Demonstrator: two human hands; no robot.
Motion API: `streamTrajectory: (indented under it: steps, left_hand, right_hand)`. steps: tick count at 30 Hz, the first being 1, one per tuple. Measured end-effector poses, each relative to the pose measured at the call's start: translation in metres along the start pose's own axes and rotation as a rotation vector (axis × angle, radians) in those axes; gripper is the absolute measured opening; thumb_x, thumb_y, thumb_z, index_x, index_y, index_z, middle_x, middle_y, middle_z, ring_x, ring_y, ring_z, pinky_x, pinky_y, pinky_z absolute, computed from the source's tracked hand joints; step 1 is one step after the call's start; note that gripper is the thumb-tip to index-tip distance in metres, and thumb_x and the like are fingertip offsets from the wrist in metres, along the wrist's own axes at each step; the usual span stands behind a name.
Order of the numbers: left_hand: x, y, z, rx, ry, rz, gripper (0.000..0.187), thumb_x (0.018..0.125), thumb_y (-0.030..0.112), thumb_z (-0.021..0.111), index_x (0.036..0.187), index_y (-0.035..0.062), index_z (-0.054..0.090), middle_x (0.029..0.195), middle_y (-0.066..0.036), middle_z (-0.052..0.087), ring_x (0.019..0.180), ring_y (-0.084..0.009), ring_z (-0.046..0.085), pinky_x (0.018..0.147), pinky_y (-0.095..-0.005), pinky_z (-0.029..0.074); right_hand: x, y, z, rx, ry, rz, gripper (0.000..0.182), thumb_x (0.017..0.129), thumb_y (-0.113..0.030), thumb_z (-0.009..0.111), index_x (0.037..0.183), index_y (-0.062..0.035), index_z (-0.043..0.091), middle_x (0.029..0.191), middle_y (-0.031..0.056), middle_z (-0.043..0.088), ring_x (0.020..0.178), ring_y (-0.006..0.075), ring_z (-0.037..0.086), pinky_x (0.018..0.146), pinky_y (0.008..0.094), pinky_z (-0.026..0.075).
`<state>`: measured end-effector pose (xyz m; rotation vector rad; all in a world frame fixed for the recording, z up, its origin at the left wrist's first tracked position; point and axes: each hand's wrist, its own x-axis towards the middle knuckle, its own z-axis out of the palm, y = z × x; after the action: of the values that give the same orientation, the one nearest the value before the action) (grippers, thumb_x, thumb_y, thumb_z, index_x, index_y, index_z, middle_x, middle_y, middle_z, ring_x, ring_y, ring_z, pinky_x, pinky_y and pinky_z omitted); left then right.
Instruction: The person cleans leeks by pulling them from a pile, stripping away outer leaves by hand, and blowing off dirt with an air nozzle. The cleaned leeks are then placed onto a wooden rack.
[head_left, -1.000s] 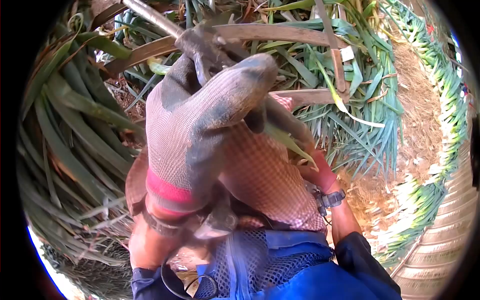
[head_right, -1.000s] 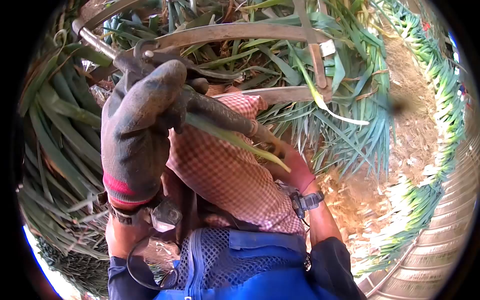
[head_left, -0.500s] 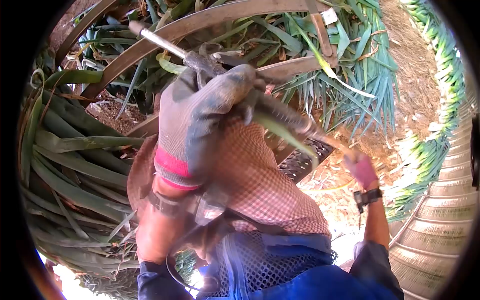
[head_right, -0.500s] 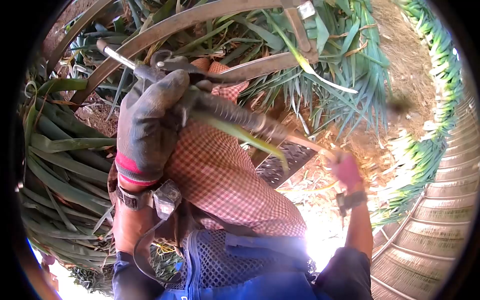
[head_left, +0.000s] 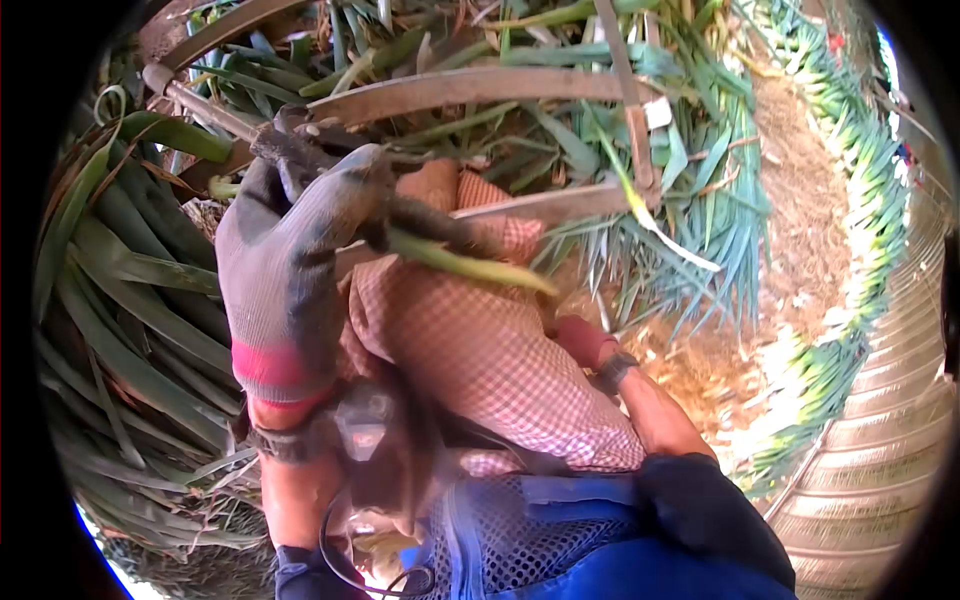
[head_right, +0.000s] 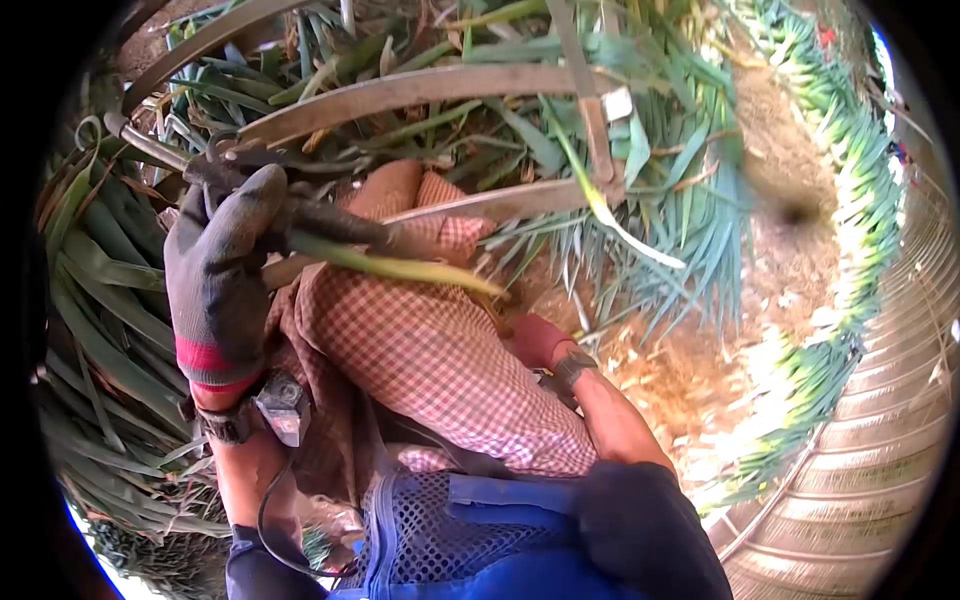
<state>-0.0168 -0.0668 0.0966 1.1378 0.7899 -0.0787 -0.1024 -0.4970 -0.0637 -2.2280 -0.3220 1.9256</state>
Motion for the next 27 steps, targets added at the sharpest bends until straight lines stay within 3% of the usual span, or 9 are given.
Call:
streamTrajectory:
  steps: [7,9,11,14,15,16,17,22,27]
  left_hand:
    - [-0.031,-0.005,0.000,0.157,0.048,0.142,0.021,0.101,0.020,0.070,0.109,0.0005,0.071,0.088,0.000,0.071,0.076,-0.0067,0.059,0.070,-0.0239,0.046]
    - [-0.047,-0.010,0.014,0.195,0.091,0.162,0.022,0.101,0.020,0.069,0.110,0.0003,0.071,0.088,0.000,0.070,0.076,-0.0078,0.059,0.071,-0.0247,0.046]
    - [-0.058,-0.029,0.027,0.051,0.106,0.138,0.016,0.098,0.011,0.070,0.108,-0.0012,0.071,0.090,-0.001,0.070,0.080,-0.0101,0.061,0.076,-0.0277,0.049]
    - [-0.064,-0.067,0.008,0.094,-0.008,0.377,0.020,0.102,0.010,0.064,0.113,-0.0050,0.071,0.104,-0.010,0.075,0.096,-0.0206,0.072,0.089,-0.0334,0.056]
    - [-0.072,-0.076,0.008,0.180,-0.039,0.571,0.022,0.103,0.009,0.062,0.115,-0.0068,0.071,0.110,-0.014,0.075,0.103,-0.0259,0.074,0.094,-0.0366,0.058]
    - [-0.076,-0.072,-0.018,-0.168,-0.100,0.259,0.025,0.105,0.008,0.059,0.116,-0.0108,0.071,0.120,-0.021,0.073,0.109,-0.0360,0.074,0.098,-0.0449,0.061]
    - [-0.082,-0.079,-0.029,-0.118,-0.004,0.368,0.030,0.104,0.010,0.060,0.122,-0.0119,0.069,0.126,-0.023,0.071,0.110,-0.0392,0.074,0.096,-0.0486,0.061]
    - [-0.119,-0.062,-0.025,-0.149,-0.242,0.273,0.055,0.105,0.016,0.057,0.154,-0.0091,0.049,0.132,-0.023,0.069,0.105,-0.0301,0.071,0.100,-0.0468,0.057]
    - [-0.126,-0.051,-0.017,-0.166,-0.339,0.223,0.062,0.105,0.021,0.058,0.158,-0.0072,0.043,0.132,-0.021,0.068,0.111,-0.0278,0.069,0.101,-0.0504,0.054]
  right_hand:
    - [0.008,-0.020,-0.049,0.009,-0.107,0.022,0.050,0.091,-0.052,0.069,0.118,-0.0113,0.081,0.109,0.0203,0.079,0.101,0.0379,0.076,0.092,0.0458,0.058]
    - [0.022,0.025,-0.049,0.165,0.083,-0.123,0.045,0.092,-0.046,0.070,0.116,-0.0104,0.081,0.109,0.0216,0.079,0.099,0.0383,0.076,0.091,0.0478,0.058]
    - [0.020,0.070,-0.047,-0.008,0.393,0.056,0.037,0.094,-0.041,0.071,0.114,-0.0116,0.080,0.106,0.0217,0.078,0.100,0.0391,0.076,0.090,0.0493,0.059]
    - [-0.060,0.092,-0.037,0.033,0.405,0.168,0.031,0.095,-0.036,0.072,0.117,-0.0139,0.077,0.103,0.0199,0.078,0.100,0.0397,0.075,0.089,0.0495,0.059]
    - [-0.074,0.121,-0.017,0.067,0.413,0.180,0.031,0.095,-0.036,0.072,0.117,-0.0139,0.077,0.103,0.0199,0.078,0.100,0.0397,0.075,0.089,0.0495,0.059]
    - [-0.090,0.154,0.019,0.032,0.416,0.177,0.030,0.095,-0.035,0.071,0.118,-0.0155,0.076,0.105,0.0188,0.077,0.101,0.0402,0.074,0.089,0.0494,0.059]
    - [-0.103,0.183,0.054,-0.003,0.421,0.162,0.030,0.096,-0.034,0.071,0.119,-0.0171,0.076,0.107,0.0177,0.077,0.102,0.0406,0.074,0.089,0.0493,0.059]
    - [-0.132,0.291,0.219,0.153,0.338,0.246,0.032,0.092,-0.020,0.061,0.120,-0.0209,0.076,0.114,0.0173,0.076,0.109,0.0402,0.071,0.092,0.0497,0.057]
    - [-0.120,0.316,0.271,0.386,0.453,0.293,0.042,0.085,-0.019,0.069,0.127,-0.0136,0.075,0.126,0.0185,0.074,0.118,0.0401,0.070,0.101,0.0475,0.056]
